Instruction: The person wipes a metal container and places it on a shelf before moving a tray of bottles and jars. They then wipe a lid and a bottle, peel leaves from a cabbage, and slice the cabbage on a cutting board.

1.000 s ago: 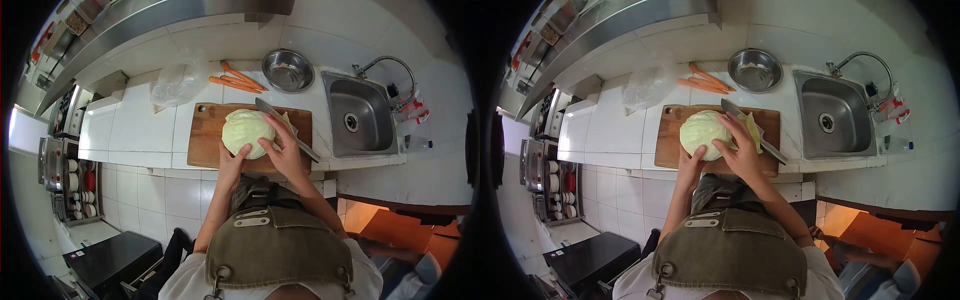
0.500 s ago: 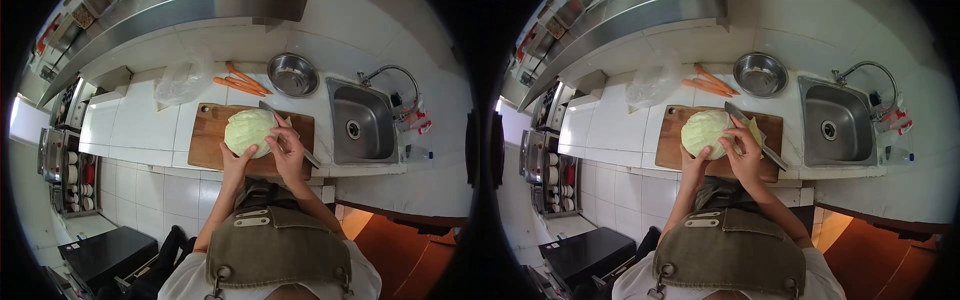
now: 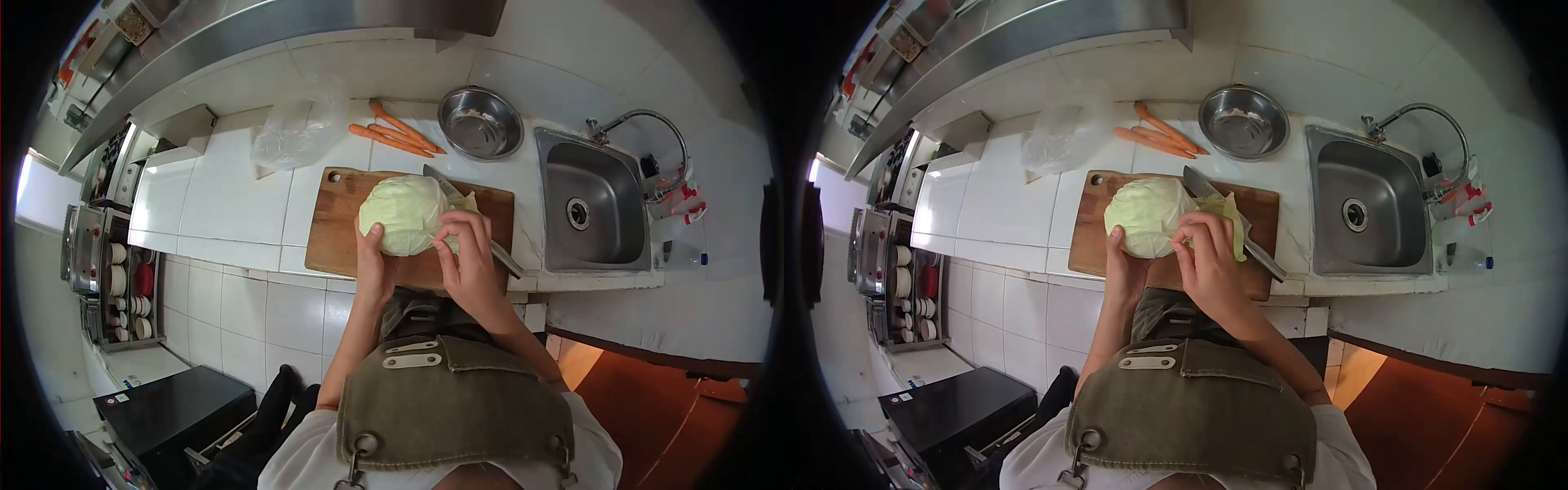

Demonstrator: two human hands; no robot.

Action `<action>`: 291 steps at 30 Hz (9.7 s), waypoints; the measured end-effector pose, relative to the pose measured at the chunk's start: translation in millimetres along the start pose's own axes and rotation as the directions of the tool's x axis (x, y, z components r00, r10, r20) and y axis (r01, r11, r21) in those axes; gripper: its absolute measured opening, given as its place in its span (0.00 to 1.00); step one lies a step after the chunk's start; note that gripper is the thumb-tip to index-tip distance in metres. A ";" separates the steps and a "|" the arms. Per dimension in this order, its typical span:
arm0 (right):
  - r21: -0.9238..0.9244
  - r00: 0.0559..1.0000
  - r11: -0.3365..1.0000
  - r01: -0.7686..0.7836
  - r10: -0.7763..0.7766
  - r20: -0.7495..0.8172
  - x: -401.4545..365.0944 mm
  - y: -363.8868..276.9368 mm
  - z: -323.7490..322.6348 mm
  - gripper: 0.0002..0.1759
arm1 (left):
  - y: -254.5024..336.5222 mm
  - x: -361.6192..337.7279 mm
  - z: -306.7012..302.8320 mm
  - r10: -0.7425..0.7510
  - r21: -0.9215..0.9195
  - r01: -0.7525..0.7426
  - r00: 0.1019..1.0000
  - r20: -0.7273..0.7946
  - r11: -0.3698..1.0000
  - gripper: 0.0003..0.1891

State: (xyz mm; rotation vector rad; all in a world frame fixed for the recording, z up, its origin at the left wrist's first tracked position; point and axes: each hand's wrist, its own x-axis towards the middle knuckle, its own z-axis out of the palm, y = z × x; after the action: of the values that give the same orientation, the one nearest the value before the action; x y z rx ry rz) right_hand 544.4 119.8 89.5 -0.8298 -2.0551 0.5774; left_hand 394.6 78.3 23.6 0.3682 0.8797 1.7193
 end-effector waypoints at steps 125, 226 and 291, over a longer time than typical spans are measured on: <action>0.029 0.930 0.999 0.025 -0.034 0.367 54.9 18.7 -7.1 0.10 | 21.6 0.0 -25.2 -0.078 0.415 0.102 0.994 -0.074 0.904 0.30; 0.053 0.897 0.906 -0.419 0.404 0.178 53.3 131.6 39.9 0.11 | 44.6 -39.7 -85.3 0.132 -0.332 -0.166 0.984 -0.121 0.929 0.44; 0.307 0.865 0.892 -0.330 0.156 0.476 19.7 -0.9 -18.8 0.33 | 39.3 -34.9 -24.2 0.082 0.234 -0.057 0.992 -0.099 0.970 0.39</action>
State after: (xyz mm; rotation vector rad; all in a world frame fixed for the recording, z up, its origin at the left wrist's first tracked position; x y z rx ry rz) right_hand 550.9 135.5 110.8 -0.7819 -2.1330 1.3748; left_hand 363.7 33.0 41.9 0.4687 1.1638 1.7181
